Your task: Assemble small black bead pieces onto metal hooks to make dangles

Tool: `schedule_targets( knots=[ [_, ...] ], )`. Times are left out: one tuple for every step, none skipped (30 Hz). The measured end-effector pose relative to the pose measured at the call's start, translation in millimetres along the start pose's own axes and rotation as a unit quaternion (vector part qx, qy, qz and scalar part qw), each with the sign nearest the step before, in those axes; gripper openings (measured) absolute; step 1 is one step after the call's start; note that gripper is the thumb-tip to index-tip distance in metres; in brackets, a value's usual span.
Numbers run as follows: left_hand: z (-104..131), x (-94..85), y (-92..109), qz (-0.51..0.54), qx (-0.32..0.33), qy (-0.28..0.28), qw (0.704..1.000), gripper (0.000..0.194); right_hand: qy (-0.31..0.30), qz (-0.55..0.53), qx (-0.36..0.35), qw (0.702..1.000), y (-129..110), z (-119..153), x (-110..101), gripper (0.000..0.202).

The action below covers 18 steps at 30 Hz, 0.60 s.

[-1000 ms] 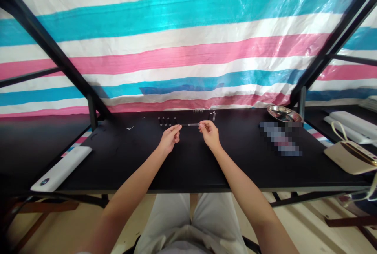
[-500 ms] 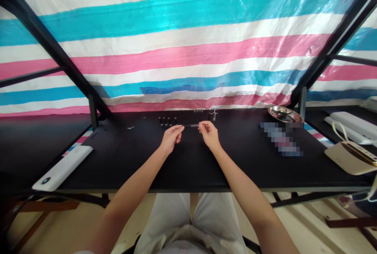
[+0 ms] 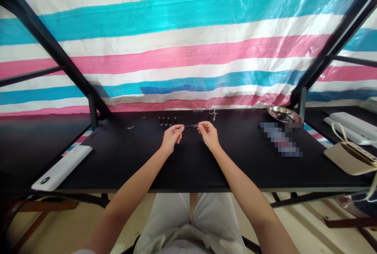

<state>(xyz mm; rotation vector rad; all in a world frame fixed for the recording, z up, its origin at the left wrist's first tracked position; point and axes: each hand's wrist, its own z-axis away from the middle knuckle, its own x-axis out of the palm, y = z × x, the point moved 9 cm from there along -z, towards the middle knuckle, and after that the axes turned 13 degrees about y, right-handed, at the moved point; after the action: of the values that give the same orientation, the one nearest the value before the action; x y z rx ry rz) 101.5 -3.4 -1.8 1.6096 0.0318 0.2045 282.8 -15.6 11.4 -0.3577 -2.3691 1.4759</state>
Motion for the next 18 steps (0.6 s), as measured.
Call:
schedule_targets(
  knots=[
    [-0.1, -1.3, 0.6, -0.005, 0.003, 0.008, 1.000, 0.039, 0.002, 0.002, -0.001, 1.000, -0.8, -0.3, -0.4, 0.027],
    [-0.2, -2.3, 1.0, -0.010, 0.005, 0.013, 1.000, 0.038, 0.004, 0.003, -0.003, 1.000, -1.5, -0.4, -0.7, 0.028],
    [-0.3, -2.7, 1.0, -0.015, 0.006, 0.015, 1.000, 0.037, 0.004, 0.003, -0.003, 1.000, -2.1, -0.4, -0.6, 0.028],
    [-0.4, -2.9, 1.0, -0.018, 0.006, 0.016, 1.000, 0.036, 0.004, 0.002, -0.002, 1.000, -2.4, -0.3, -0.3, 0.028],
    [-0.5, -2.8, 1.0, -0.019, 0.007, 0.016, 1.000, 0.036, 0.004, 0.000, 0.000, 1.000, -2.4, -0.1, 0.0, 0.027],
    [-0.5, -2.8, 1.0, -0.019, 0.007, 0.016, 1.000, 0.035, 0.004, -0.003, 0.002, 1.000, -2.1, 0.1, 0.2, 0.027],
    [-0.6, -2.9, 1.0, -0.018, 0.007, 0.016, 1.000, 0.034, 0.004, -0.006, 0.005, 1.000, -1.6, 0.3, 0.5, 0.027],
    [-0.7, -3.0, 0.8, -0.017, 0.006, 0.017, 1.000, 0.034, 0.004, -0.009, 0.007, 1.000, -1.0, 0.6, 0.8, 0.027],
    [-0.7, -3.0, 0.6, -0.016, 0.004, 0.017, 1.000, 0.033, 0.003, -0.010, 0.009, 1.000, -0.3, 0.8, 0.9, 0.026],
    [-0.7, -3.0, 0.3, -0.015, 0.002, 0.018, 1.000, 0.033, 0.002, -0.011, 0.010, 1.000, 0.4, 1.0, 1.1, 0.026],
    [-0.7, -3.0, 0.1, -0.014, 0.000, 0.017, 1.000, 0.032, 0.001, -0.010, 0.011, 1.000, 0.9, 1.2, 1.3, 0.026],
    [-0.6, -2.9, 0.0, -0.014, -0.002, 0.017, 1.000, 0.032, 0.000, -0.009, 0.011, 1.000, 1.3, 1.4, 1.4, 0.025],
    [-0.5, -2.7, -0.1, -0.014, -0.003, 0.016, 1.000, 0.032, -0.001, -0.008, 0.010, 1.000, 1.4, 1.5, 1.5, 0.025],
    [-0.4, -2.5, 0.1, -0.013, -0.002, 0.015, 1.000, 0.032, -0.002, -0.008, 0.010, 1.000, 1.4, 1.7, 1.7, 0.025],
    [-0.3, -2.3, 0.3, -0.012, -0.002, 0.013, 1.000, 0.032, -0.003, -0.007, 0.011, 1.000, 1.3, 1.8, 2.0, 0.025],
    [-0.3, -2.0, 0.2, -0.012, -0.002, 0.011, 1.000, 0.032, -0.004, -0.007, 0.011, 1.000, 1.0, 2.0, 2.2, 0.025],
    [-0.3, -1.7, -0.2, -0.011, -0.003, 0.009, 1.000, 0.033, -0.005, -0.007, 0.010, 1.000, 0.6, 2.1, 2.6, 0.025],
    [-0.6, -1.4, -0.9, -0.009, -0.004, 0.006, 1.000, 0.033, -0.006, -0.007, 0.010, 1.000, 0.3, 2.3, 3.0, 0.025]
  ],
)
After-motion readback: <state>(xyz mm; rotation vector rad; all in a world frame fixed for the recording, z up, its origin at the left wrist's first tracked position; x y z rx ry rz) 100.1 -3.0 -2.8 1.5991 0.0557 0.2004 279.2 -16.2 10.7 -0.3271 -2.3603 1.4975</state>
